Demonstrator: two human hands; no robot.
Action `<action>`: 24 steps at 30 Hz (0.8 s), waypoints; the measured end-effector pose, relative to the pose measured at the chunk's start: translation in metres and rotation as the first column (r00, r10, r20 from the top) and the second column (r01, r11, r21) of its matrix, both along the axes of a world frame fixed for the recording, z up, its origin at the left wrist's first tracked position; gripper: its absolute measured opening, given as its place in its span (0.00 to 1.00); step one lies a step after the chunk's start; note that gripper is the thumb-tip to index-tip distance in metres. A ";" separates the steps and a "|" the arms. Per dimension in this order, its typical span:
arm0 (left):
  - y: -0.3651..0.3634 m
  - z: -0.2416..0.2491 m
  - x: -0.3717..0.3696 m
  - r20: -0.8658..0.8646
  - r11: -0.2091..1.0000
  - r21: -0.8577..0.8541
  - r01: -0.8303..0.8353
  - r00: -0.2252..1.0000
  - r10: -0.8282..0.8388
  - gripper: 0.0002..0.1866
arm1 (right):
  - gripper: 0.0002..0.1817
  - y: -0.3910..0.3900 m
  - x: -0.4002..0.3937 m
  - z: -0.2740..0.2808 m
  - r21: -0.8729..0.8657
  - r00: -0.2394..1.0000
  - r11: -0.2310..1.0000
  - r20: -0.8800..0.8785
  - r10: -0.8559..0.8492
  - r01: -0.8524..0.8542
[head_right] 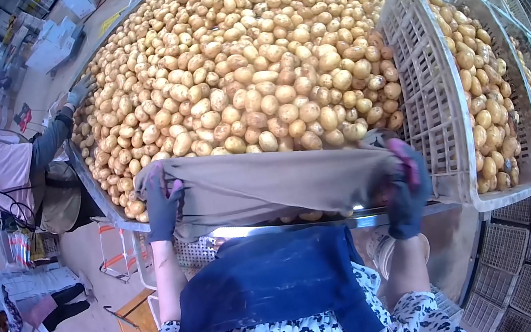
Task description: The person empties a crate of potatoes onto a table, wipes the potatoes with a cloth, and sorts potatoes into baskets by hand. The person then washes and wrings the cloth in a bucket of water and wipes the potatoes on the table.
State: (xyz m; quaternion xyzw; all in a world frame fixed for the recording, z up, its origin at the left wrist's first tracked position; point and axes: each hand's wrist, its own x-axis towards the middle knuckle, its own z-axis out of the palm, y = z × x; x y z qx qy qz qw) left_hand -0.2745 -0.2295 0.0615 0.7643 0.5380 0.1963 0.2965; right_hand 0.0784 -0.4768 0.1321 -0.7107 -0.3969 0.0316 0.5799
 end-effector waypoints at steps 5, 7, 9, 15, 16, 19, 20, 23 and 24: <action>-0.008 0.011 0.036 0.100 0.984 -0.012 0.179 0.979 -0.177 0.26 | 0.19 0.002 0.006 0.044 0.529 0.988 0.848 0.110 -0.106 0.032; -0.008 0.005 0.040 0.093 0.983 0.011 0.185 0.978 -0.186 0.25 | 0.15 0.008 0.010 0.056 0.488 0.892 0.873 0.385 -0.235 0.020; -0.008 -0.008 0.038 0.025 0.986 0.084 0.144 0.989 -0.146 0.23 | 0.15 -0.002 0.016 0.062 0.162 0.975 0.980 0.170 -0.145 0.117; -0.014 0.010 0.025 0.101 0.970 -0.242 -0.034 0.993 0.060 0.18 | 0.13 -0.011 0.040 0.030 -0.363 0.947 0.913 -0.181 -0.265 0.186; -0.016 0.004 0.019 0.103 0.968 -0.249 -0.027 0.993 0.054 0.18 | 0.13 -0.010 0.037 0.032 -0.369 0.945 0.909 -0.178 -0.273 0.193; -0.012 0.004 0.010 0.476 0.973 -0.201 -0.116 0.856 0.201 0.14 | 0.15 -0.011 0.032 0.050 -0.047 0.863 0.954 -0.415 -0.289 0.297; -0.011 0.030 0.012 0.447 0.891 -0.395 -0.225 0.800 0.400 0.13 | 0.15 -0.005 0.025 0.060 -0.048 0.861 0.947 -0.404 -0.310 0.319; 0.004 0.064 0.007 0.532 0.920 -0.351 -0.172 0.773 0.347 0.14 | 0.16 0.016 0.011 0.076 0.409 0.921 0.825 -0.173 -0.349 0.389; 0.004 0.061 0.011 0.533 0.922 -0.350 -0.167 0.774 0.343 0.14 | 0.16 0.022 0.010 0.080 0.411 0.920 0.823 -0.172 -0.353 0.393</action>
